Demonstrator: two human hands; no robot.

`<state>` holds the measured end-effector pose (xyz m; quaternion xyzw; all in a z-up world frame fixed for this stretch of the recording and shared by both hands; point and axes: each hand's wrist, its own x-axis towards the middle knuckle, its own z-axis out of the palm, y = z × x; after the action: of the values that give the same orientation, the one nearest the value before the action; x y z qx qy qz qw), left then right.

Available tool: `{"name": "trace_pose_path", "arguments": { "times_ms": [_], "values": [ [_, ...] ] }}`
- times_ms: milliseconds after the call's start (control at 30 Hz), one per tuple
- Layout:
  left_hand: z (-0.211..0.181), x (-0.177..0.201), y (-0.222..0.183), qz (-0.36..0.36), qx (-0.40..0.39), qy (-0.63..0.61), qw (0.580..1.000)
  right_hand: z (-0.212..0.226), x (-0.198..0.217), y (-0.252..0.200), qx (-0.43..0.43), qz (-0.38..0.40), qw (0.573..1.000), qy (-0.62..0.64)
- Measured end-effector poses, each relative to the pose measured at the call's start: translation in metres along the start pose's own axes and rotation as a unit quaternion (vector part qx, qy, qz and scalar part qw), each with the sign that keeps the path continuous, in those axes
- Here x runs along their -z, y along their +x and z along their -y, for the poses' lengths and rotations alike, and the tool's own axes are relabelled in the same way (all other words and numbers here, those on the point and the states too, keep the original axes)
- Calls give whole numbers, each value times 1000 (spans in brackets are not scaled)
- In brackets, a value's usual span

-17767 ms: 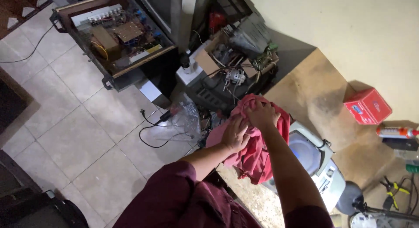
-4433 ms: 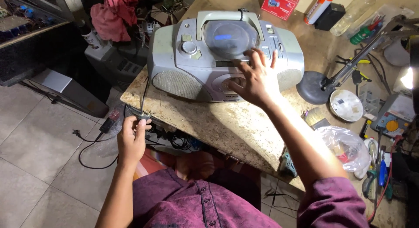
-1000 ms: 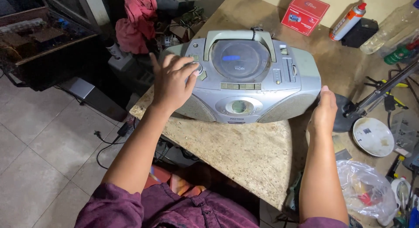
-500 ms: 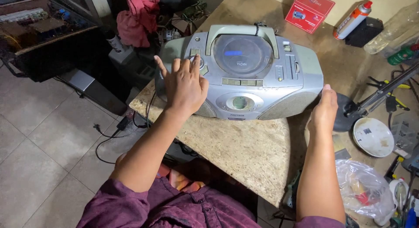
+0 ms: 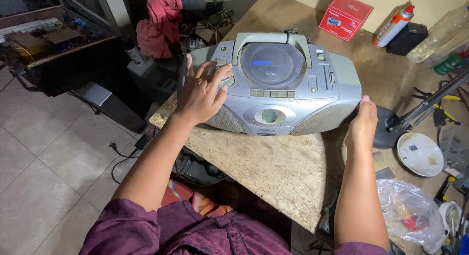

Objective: Repairing a portable radio by unscrewing the casing, cleaning it with a cloth, and reassembling it.

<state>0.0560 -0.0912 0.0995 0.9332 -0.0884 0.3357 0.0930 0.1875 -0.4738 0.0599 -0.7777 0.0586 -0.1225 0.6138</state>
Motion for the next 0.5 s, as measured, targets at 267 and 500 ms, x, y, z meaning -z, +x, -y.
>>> {"name": "trace_pose_path", "arguments": {
  "times_ms": [267,500],
  "values": [
    [21,-18,10,70,31,-19,997,8,0,-7,2,4,1000,-8],
    [16,20,35,166,43,-92,981,-1,6,-1,6,16,999,-29]
  ]
}}
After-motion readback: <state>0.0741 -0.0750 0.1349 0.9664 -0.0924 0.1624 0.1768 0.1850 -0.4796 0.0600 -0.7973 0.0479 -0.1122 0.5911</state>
